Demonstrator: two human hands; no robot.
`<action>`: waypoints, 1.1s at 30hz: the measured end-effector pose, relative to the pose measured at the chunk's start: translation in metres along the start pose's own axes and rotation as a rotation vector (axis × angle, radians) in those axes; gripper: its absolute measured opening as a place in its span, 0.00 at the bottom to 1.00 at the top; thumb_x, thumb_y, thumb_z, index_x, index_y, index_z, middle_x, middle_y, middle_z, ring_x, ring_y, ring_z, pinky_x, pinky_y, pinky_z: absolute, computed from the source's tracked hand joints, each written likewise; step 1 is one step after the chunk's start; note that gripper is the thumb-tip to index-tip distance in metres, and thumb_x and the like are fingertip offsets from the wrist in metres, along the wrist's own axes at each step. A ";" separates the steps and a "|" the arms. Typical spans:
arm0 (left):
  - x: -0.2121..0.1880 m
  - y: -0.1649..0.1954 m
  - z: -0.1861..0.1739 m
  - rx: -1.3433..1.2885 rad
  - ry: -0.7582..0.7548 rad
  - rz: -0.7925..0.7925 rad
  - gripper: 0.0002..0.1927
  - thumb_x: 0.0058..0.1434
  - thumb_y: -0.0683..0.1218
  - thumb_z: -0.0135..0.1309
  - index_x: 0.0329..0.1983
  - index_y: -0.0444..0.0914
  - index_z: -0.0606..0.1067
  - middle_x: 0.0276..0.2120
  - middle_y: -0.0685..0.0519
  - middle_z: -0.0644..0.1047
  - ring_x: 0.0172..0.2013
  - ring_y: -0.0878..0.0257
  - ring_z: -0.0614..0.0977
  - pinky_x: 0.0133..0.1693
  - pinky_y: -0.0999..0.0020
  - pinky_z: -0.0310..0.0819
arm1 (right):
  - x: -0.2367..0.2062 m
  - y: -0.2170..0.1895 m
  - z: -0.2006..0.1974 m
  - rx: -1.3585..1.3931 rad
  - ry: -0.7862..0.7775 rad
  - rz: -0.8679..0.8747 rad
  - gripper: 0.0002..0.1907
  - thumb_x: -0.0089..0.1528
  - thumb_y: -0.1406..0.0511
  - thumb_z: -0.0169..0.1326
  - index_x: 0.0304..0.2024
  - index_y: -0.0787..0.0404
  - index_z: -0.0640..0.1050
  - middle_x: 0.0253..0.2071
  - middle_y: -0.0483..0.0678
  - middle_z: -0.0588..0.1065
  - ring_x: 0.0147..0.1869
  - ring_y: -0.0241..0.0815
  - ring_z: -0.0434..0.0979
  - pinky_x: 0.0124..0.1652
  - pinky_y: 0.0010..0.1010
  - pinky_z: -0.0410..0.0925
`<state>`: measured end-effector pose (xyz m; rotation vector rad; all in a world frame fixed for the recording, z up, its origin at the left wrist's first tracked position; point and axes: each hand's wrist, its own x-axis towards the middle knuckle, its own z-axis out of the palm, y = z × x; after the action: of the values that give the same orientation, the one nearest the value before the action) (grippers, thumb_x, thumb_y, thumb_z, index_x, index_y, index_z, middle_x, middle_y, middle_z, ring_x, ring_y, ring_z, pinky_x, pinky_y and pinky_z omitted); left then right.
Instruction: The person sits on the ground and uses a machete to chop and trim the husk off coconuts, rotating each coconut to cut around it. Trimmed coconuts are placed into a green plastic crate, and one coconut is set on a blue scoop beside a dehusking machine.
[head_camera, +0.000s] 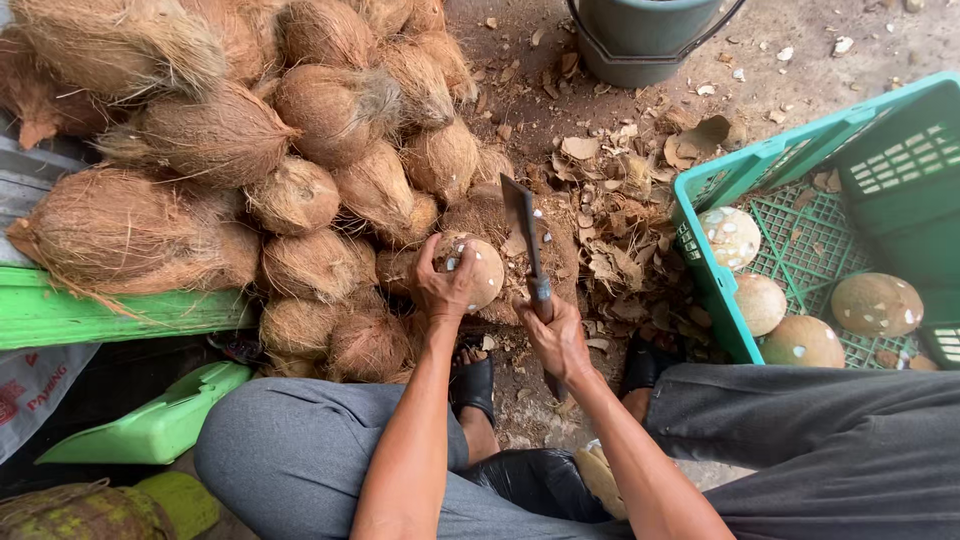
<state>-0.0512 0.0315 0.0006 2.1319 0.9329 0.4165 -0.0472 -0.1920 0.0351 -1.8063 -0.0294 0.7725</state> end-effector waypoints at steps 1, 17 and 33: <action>0.000 0.004 -0.002 0.004 -0.019 -0.041 0.39 0.52 0.70 0.59 0.59 0.41 0.74 0.56 0.44 0.77 0.56 0.49 0.77 0.53 0.49 0.72 | 0.002 0.003 -0.001 0.005 -0.017 0.028 0.17 0.65 0.56 0.56 0.28 0.60 0.75 0.20 0.42 0.67 0.22 0.38 0.63 0.24 0.37 0.62; -0.012 0.025 -0.017 -0.065 -0.038 -0.181 0.43 0.52 0.73 0.55 0.63 0.41 0.71 0.59 0.43 0.75 0.57 0.49 0.77 0.55 0.46 0.72 | -0.002 -0.011 -0.015 -0.040 0.056 -0.066 0.20 0.65 0.51 0.55 0.27 0.57 0.70 0.19 0.46 0.66 0.21 0.36 0.64 0.23 0.36 0.60; -0.005 0.006 -0.011 -0.027 -0.001 -0.079 0.41 0.52 0.73 0.56 0.60 0.43 0.72 0.58 0.44 0.75 0.57 0.50 0.76 0.56 0.47 0.71 | 0.004 -0.002 0.007 -0.034 0.016 0.071 0.19 0.66 0.52 0.52 0.33 0.62 0.73 0.20 0.43 0.69 0.19 0.36 0.64 0.21 0.36 0.66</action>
<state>-0.0573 0.0310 0.0122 2.0632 1.0017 0.3865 -0.0468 -0.1831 0.0339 -1.8540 0.0322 0.8123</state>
